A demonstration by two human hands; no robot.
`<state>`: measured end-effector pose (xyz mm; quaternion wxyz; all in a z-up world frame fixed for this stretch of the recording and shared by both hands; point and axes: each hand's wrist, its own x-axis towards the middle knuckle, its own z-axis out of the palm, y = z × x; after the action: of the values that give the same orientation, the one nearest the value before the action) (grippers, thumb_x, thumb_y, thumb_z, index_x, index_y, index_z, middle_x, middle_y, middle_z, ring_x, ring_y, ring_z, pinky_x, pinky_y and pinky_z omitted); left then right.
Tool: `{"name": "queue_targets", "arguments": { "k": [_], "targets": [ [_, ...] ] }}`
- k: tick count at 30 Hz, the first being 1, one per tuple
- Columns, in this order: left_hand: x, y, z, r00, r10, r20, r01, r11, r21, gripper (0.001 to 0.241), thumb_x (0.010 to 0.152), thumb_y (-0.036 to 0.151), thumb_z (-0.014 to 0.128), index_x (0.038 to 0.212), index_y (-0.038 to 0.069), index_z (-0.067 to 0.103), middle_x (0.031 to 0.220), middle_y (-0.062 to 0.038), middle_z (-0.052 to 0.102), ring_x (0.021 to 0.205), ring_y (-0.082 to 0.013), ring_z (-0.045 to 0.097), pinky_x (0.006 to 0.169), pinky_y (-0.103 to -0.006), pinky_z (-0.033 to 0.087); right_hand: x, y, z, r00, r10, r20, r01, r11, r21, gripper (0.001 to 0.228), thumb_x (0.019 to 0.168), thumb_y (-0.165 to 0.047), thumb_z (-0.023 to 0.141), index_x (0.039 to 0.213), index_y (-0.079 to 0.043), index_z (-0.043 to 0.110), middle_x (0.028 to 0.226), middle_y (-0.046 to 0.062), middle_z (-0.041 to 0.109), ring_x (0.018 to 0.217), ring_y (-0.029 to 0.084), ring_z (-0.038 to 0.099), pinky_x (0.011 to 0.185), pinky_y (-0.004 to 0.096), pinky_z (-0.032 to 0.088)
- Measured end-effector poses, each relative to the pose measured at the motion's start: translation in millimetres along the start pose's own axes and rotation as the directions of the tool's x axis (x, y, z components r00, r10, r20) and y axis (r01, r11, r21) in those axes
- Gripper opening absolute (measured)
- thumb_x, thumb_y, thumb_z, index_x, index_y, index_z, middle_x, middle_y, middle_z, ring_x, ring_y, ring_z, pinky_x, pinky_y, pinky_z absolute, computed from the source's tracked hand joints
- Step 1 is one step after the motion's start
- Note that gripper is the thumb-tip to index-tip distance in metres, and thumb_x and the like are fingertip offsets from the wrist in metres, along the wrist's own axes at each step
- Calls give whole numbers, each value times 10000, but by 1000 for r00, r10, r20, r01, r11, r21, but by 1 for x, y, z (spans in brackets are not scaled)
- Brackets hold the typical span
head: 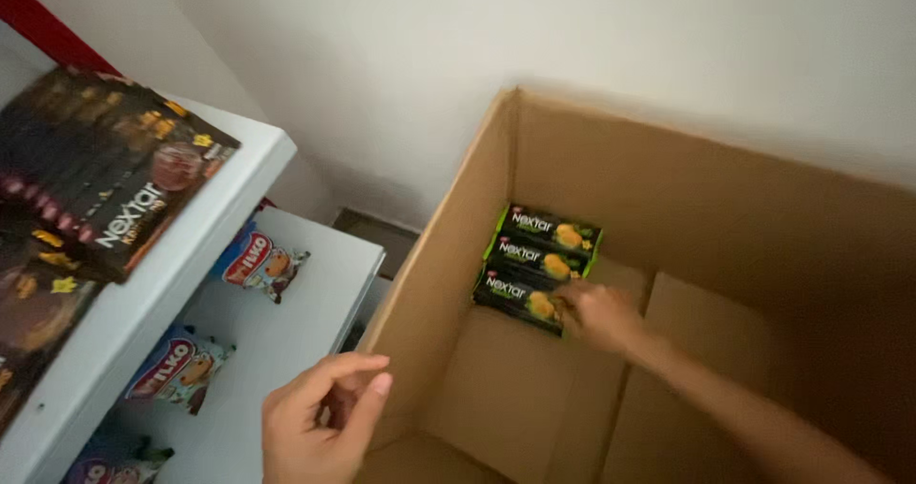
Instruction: The person takes individual green and black snacks from a cardboard box and places them onto a white shelf, aligning them with others already there.
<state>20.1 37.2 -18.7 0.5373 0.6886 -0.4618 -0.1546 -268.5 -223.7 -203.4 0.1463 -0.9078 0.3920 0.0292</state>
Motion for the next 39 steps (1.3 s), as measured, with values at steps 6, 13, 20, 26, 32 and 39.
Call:
{"name": "queue_targets", "arguments": {
  "k": [6,13,20,26,32,39],
  "targets": [
    [-5,10,7,994,5,-106,3,997,81,43,795,114,742,812,95,776,527,11,641,416,-40,443,417,-185,347,9,26,104,959,134,248,-108,987,-116,805,1026,-621,345,1680,-277,25,860,102,723,682,263,710,544,405,532],
    [-4,12,5,1000,9,-29,-3,982,186,83,802,98,740,864,125,790,548,20,655,437,-39,476,433,-169,404,3,37,122,952,205,228,-168,971,-171,709,1034,-623,289,1655,-423,11,755,166,680,602,361,683,511,451,509],
    [-4,5,11,995,18,-98,-8,995,98,53,787,116,747,822,129,784,537,29,639,425,-28,439,403,-175,335,-4,61,137,857,-264,-442,247,964,-98,607,1013,-231,647,1560,-209,386,684,41,587,557,159,552,460,325,417],
    [-4,-8,4,998,53,-24,-52,997,64,76,810,163,770,878,178,801,575,77,631,419,-20,399,398,-188,327,-21,27,58,805,-208,-556,273,962,34,463,1017,-218,631,1474,-177,568,651,-38,557,543,94,472,493,283,412],
    [4,-4,-3,994,98,37,-99,995,12,71,846,171,743,889,159,798,633,67,646,496,-49,485,465,-207,410,-15,0,-53,554,-437,-708,216,897,-385,527,1021,-197,695,1519,-180,522,706,-15,566,560,122,512,500,302,400],
    [33,26,-19,972,-132,193,143,989,-44,635,819,288,774,1421,265,573,1275,29,674,714,-84,609,730,-256,597,-19,-66,-166,269,-582,-768,231,812,-535,423,1033,-85,697,1450,-107,628,764,5,559,593,171,463,534,305,386]
  ]
}}
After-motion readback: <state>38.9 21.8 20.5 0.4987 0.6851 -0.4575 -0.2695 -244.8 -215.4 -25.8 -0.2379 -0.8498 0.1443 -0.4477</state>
